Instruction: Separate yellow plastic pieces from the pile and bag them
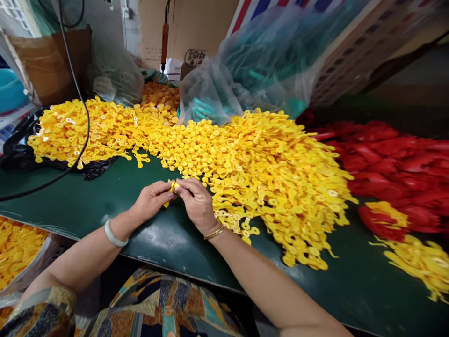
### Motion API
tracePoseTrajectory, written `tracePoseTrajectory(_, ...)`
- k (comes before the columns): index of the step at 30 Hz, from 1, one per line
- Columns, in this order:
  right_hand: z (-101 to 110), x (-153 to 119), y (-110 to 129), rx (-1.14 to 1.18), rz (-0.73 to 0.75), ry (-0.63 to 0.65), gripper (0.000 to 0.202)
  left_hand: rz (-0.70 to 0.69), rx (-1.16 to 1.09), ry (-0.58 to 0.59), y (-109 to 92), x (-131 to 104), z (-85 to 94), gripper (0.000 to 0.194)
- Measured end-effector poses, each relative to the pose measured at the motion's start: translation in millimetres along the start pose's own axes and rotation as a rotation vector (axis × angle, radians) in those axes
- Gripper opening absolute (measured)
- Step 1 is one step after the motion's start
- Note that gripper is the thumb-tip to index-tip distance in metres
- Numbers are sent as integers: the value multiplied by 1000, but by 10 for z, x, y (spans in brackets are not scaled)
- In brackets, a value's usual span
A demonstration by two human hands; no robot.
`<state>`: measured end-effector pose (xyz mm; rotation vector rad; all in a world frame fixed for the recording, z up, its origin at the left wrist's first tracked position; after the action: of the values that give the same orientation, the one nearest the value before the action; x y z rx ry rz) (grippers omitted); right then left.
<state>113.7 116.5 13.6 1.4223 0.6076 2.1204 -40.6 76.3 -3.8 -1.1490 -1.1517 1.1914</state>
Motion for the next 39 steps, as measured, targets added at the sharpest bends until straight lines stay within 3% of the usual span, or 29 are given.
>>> tracePoseTrajectory(6,-62,-94,19,-35,-60,-24,15,-152,331,-86,-68,-68,-34,29)
tracePoseTrajectory(10,-48,-48,65,-57,-101,14,18,-28,98,-15,-40,-39,-59,27)
tracePoseTrajectory(13,144,81,92,-29,-133,174,22,193,-291,54,8,-9,-49,37)
tracePoseTrajectory(15,416,154,88,-55,-181,215,26,306,-468,45,20,-5,-32,47)
tracePoseTrajectory(17,711,167,99,-178,-178,293,22,380,-538,46,18,-16,-26,49)
tracePoseTrajectory(19,925,94,136,-327,-139,462,18,426,-555,84,16,-37,-41,43)
tracePoseTrajectory(22,1033,-120,223,-477,-6,736,16,456,-547,164,20,-72,-88,37)
tracePoseTrajectory(26,961,-313,240,-658,119,867,15,480,-528,225,27,-95,-133,39)
tracePoseTrajectory(29,876,-323,147,-678,122,875,14,501,-530,264,23,-101,-144,41)
tracePoseTrajectory(33,805,-259,32,-519,74,809,7,500,-539,297,14,-104,-138,40)
tracePoseTrajectory(36,857,-181,2,-326,-75,628,6,500,-536,299,13,-103,-127,38)
tracePoseTrajectory(39,976,-139,-11,-98,-352,379,18,505,-526,296,14,-104,-127,37)
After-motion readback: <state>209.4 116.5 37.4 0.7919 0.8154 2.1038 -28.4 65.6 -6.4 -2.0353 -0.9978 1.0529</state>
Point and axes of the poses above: each hand's wrist, its own x-axis towards the middle knuckle, its own z-axis out of the back of the hand, y = z × x, the point moved 3 cm from there along x, towards the middle knuckle, and after that the axes turned 8 degrees about z, right-handed, at the moved point
